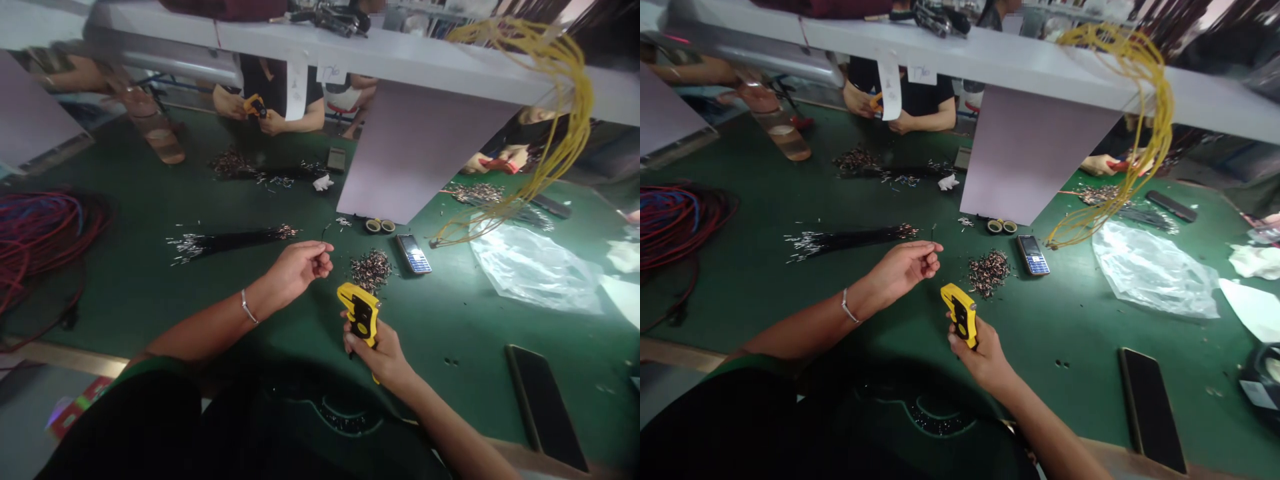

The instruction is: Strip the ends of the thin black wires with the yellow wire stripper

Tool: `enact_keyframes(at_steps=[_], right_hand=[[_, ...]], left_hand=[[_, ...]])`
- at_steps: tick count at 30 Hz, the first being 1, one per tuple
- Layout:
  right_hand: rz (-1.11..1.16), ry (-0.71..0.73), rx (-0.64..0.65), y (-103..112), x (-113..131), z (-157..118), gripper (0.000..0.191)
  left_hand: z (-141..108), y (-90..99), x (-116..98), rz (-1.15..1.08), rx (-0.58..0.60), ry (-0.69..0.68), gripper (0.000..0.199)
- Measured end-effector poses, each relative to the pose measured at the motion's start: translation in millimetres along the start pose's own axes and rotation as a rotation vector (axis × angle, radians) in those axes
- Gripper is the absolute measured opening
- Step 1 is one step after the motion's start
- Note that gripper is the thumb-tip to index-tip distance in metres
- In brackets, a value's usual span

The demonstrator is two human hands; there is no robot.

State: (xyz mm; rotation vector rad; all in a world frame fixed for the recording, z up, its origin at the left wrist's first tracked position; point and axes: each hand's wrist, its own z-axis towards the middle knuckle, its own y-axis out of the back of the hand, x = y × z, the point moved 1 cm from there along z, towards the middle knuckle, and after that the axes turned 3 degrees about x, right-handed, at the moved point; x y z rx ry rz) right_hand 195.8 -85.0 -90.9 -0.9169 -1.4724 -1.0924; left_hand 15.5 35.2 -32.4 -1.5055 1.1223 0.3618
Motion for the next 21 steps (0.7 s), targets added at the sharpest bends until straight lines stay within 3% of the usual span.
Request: enact_keyframes(at_steps=[9, 16, 21], right_hand=[[-0.372, 0.119, -0.070, -2.2, 2.3, 1.7, 0.018], [-0.418, 0.171, -0.054, -7.0, 11.6, 3.7, 0.006], [-0.433, 0.110, -0.065, -8.5, 11.8, 3.1, 0.005]], left_hand=[[2.6, 3.0, 2.8, 0.032, 0.018, 0.011, 0.008], [0.5, -0.1, -0.7, 0.156, 0.030, -0.060, 0.009], [-2.2, -6.1, -4.9, 0.232, 0.006, -0.147, 0.009]])
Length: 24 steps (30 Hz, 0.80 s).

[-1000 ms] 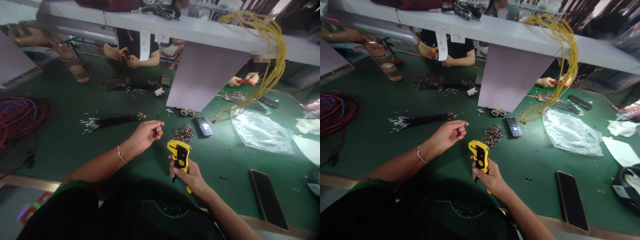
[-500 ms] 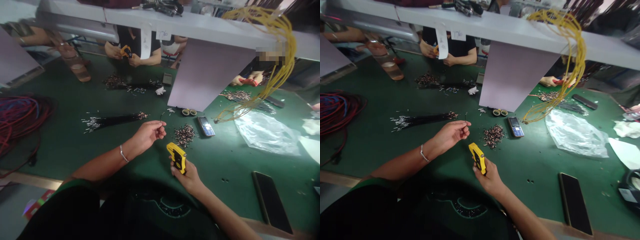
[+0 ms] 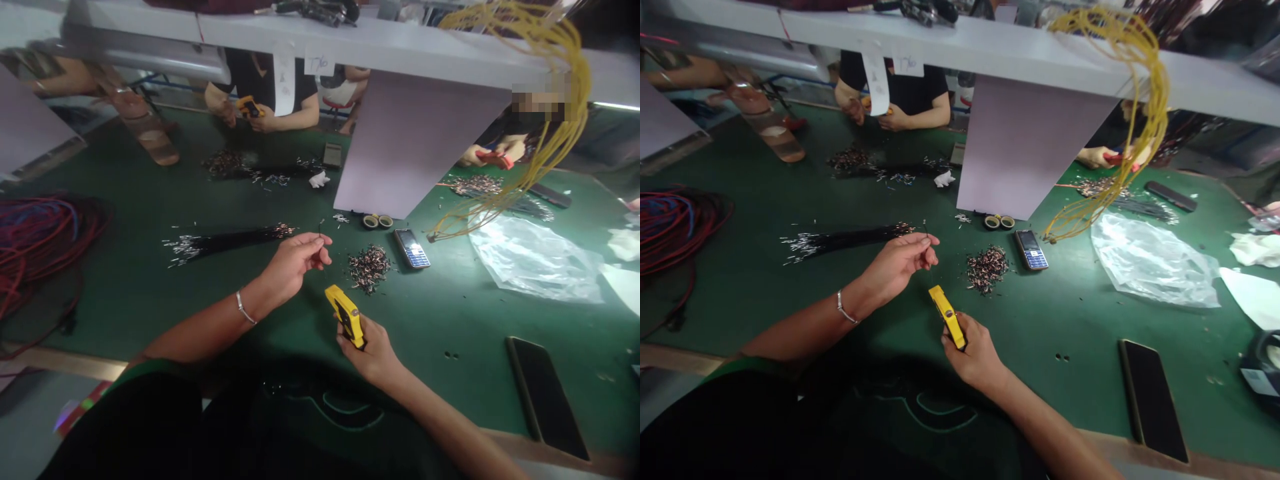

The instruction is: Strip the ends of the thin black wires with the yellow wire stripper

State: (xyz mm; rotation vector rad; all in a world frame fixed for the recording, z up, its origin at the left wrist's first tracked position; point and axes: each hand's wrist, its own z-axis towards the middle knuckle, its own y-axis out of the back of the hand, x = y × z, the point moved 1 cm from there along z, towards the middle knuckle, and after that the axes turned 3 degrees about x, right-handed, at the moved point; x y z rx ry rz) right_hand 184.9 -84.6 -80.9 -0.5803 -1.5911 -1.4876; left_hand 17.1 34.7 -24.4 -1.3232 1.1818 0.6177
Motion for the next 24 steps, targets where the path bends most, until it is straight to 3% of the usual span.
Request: enact_keyframes(at_steps=[12, 18, 24], right_hand=[[0.016, -0.027, 0.017, -6.9, -5.2, -3.5, 0.007], [0.018, -0.037, 0.002, -9.5, -6.6, -4.5, 0.008], [0.004, -0.021, 0.033, -11.3, -2.8, -3.5, 0.012]], left_hand=[[-4.9, -0.9, -7.1, 0.006, 0.046, -0.014, 0.009], [-9.8, -2.5, -5.7, -0.140, 0.144, 0.041, 0.009], [-9.0, -1.4, -0.9, -0.227, 0.160, 0.070, 0.008]])
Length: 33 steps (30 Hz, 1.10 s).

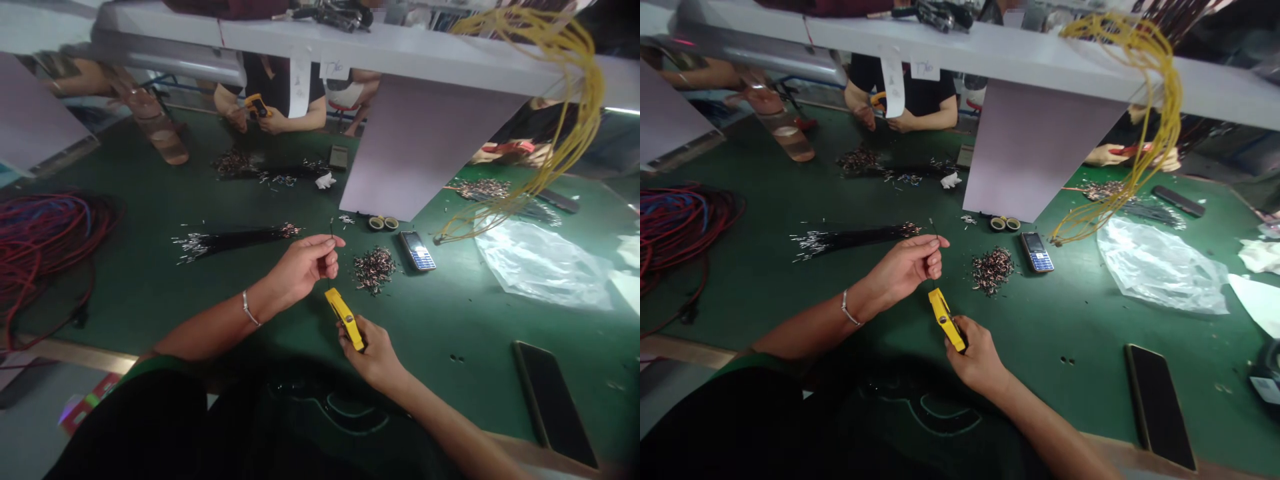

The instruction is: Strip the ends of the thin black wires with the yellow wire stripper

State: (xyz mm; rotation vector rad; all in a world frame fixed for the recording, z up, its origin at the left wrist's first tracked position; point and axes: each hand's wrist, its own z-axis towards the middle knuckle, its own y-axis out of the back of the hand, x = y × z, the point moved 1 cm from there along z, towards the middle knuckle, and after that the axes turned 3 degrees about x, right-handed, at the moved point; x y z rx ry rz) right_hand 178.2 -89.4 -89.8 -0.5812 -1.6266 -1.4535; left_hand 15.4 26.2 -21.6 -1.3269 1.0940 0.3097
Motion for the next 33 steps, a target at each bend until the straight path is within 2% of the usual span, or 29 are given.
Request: enact_keyframes(at_steps=[12, 18, 25, 33], right_hand=[[0.020, 0.013, 0.049, 4.1, 16.0, 6.9, 0.011], [0.007, 0.065, 0.041, -0.9, 13.0, 8.2, 0.018], [-0.007, 0.037, 0.066, -0.9, 11.0, 9.5, 0.018], [-0.062, 0.030, 0.124, 10.9, 15.6, 12.3, 0.019]], left_hand=[[-7.1, -7.2, -4.4, 0.000, -0.023, 0.072, 0.009], [-13.1, -10.0, -6.9, 0.051, -0.057, 0.107, 0.010], [-15.9, -12.0, -8.9, 0.097, -0.076, 0.147, 0.010], [-15.1, -13.2, -7.3, 0.128, -0.087, 0.158, 0.008]])
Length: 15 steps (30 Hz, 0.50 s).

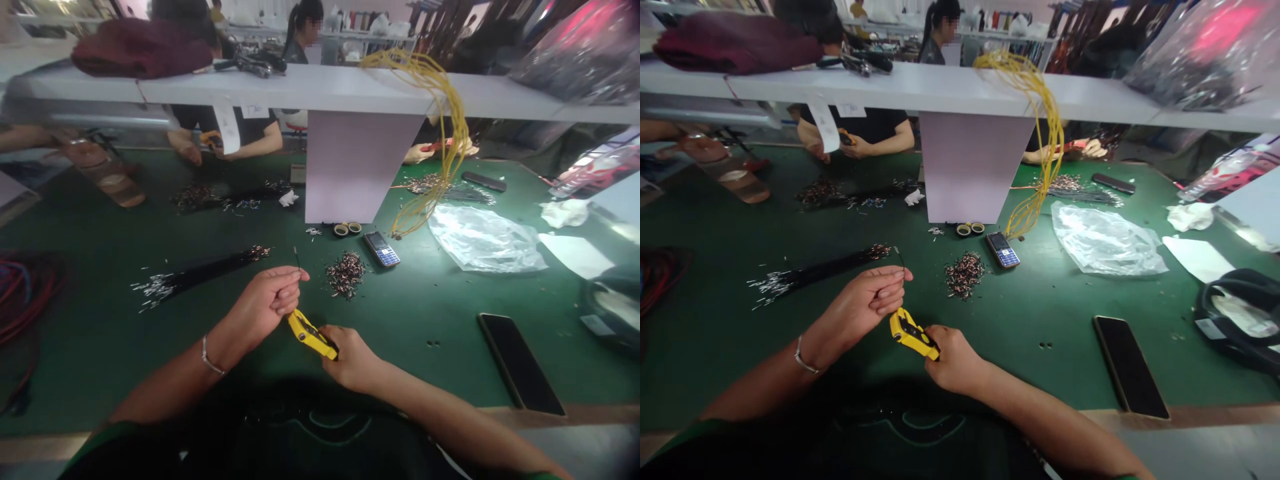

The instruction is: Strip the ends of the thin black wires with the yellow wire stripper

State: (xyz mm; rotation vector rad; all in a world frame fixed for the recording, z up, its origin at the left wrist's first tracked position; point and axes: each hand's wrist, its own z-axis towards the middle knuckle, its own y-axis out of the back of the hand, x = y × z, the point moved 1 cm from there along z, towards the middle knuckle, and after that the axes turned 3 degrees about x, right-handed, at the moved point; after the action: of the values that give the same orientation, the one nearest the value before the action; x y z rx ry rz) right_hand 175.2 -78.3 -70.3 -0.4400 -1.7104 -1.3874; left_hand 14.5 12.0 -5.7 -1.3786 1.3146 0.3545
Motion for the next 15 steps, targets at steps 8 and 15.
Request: enact_keyframes(at_steps=[8, 15], right_hand=[[-0.271, 0.042, 0.128, 21.1, -12.8, -11.5, 0.020], [-0.462, 0.034, 0.279, 30.7, -13.5, -20.9, 0.024]], left_hand=[[8.9, -10.0, 15.9, 0.046, -0.020, 0.079, 0.005], [10.5, -10.4, 32.6, 0.154, -0.018, 0.160, 0.011]])
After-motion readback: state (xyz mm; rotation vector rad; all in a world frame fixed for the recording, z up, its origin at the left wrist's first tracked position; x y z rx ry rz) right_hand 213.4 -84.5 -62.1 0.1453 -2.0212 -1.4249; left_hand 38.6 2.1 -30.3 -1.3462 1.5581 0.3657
